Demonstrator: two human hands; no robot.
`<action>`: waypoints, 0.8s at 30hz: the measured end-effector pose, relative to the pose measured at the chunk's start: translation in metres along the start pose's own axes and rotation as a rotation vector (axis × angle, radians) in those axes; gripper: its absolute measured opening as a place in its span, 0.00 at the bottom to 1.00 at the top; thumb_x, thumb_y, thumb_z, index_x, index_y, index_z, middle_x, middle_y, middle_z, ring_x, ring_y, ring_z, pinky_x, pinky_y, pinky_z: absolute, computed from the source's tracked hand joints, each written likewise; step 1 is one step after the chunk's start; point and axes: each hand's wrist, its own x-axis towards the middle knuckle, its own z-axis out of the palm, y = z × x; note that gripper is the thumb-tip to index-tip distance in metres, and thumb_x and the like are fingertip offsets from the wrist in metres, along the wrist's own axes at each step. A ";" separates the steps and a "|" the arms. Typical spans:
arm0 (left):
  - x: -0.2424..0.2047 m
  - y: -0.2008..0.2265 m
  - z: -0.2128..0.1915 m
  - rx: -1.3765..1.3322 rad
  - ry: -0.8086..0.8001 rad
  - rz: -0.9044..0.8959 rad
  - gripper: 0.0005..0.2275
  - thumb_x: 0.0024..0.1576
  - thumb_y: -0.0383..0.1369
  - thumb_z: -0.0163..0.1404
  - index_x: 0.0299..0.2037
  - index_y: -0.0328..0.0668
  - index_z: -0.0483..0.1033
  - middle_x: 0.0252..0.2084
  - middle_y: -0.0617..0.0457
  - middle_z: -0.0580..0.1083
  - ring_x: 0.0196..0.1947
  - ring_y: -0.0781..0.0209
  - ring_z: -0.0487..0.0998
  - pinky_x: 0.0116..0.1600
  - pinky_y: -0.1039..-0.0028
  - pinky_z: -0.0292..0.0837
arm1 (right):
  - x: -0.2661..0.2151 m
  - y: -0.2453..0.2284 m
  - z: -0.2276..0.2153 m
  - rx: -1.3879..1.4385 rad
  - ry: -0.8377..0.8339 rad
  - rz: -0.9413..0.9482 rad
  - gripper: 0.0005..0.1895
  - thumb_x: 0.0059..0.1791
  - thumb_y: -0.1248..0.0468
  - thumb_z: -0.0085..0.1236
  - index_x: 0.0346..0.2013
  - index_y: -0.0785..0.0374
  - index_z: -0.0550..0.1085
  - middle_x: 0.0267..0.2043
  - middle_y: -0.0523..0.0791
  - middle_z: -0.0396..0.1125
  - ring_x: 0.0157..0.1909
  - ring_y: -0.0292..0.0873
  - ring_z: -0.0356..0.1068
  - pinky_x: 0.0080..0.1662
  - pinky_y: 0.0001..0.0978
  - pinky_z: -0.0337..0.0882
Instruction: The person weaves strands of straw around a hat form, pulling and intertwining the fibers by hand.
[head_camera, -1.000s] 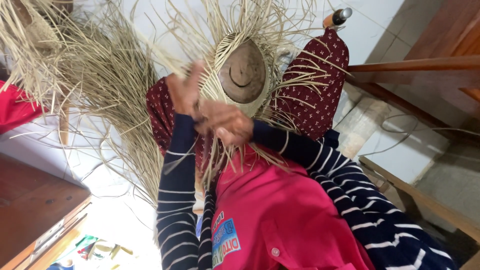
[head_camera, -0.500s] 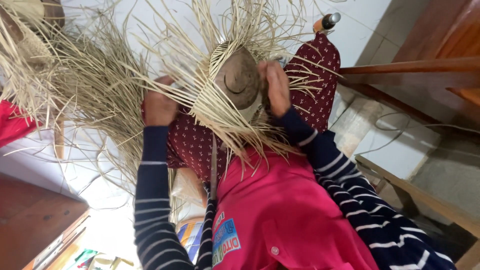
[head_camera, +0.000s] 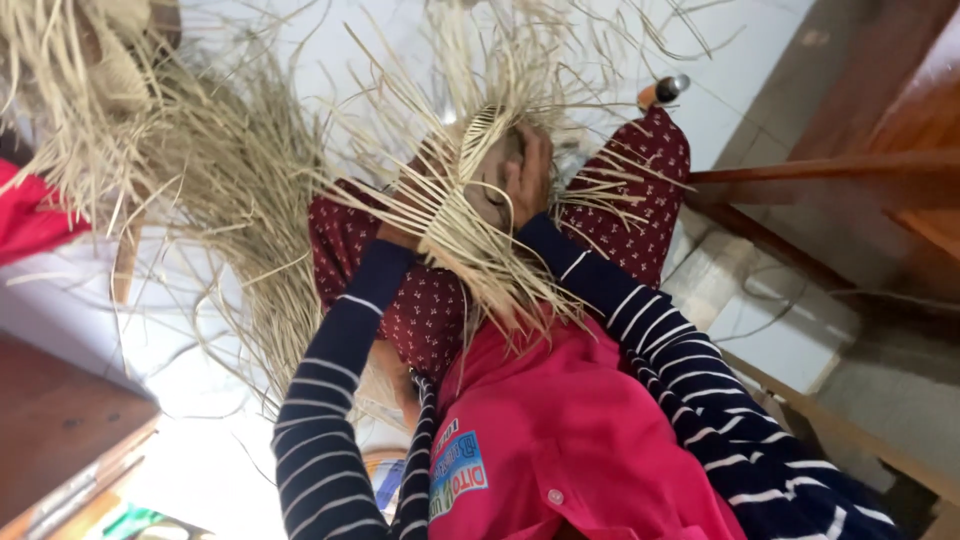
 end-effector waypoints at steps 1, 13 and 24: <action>-0.003 -0.001 -0.001 0.003 0.005 0.001 0.11 0.55 0.28 0.51 0.48 0.38 0.72 0.38 0.39 0.71 0.39 0.44 0.73 0.42 0.58 0.69 | 0.003 -0.003 -0.002 -0.025 0.018 -0.045 0.29 0.52 0.45 0.25 0.60 0.59 0.57 0.54 0.53 0.52 0.59 0.59 0.54 0.61 0.47 0.56; -0.013 -0.002 0.021 0.078 -0.062 0.039 0.13 0.55 0.22 0.49 0.51 0.32 0.70 0.44 0.33 0.70 0.47 0.33 0.69 0.51 0.49 0.64 | 0.031 0.012 -0.008 -0.057 -0.102 -0.160 0.23 0.50 0.55 0.34 0.54 0.66 0.61 0.51 0.57 0.52 0.55 0.66 0.56 0.55 0.55 0.61; -0.086 0.003 0.055 -0.453 0.031 -0.263 0.25 0.52 0.35 0.54 0.58 0.33 0.64 0.55 0.34 0.66 0.54 0.41 0.67 0.56 0.51 0.63 | -0.002 -0.087 -0.035 -0.183 -0.396 -0.480 0.26 0.47 0.66 0.48 0.60 0.61 0.60 0.42 0.49 0.60 0.37 0.52 0.68 0.37 0.42 0.72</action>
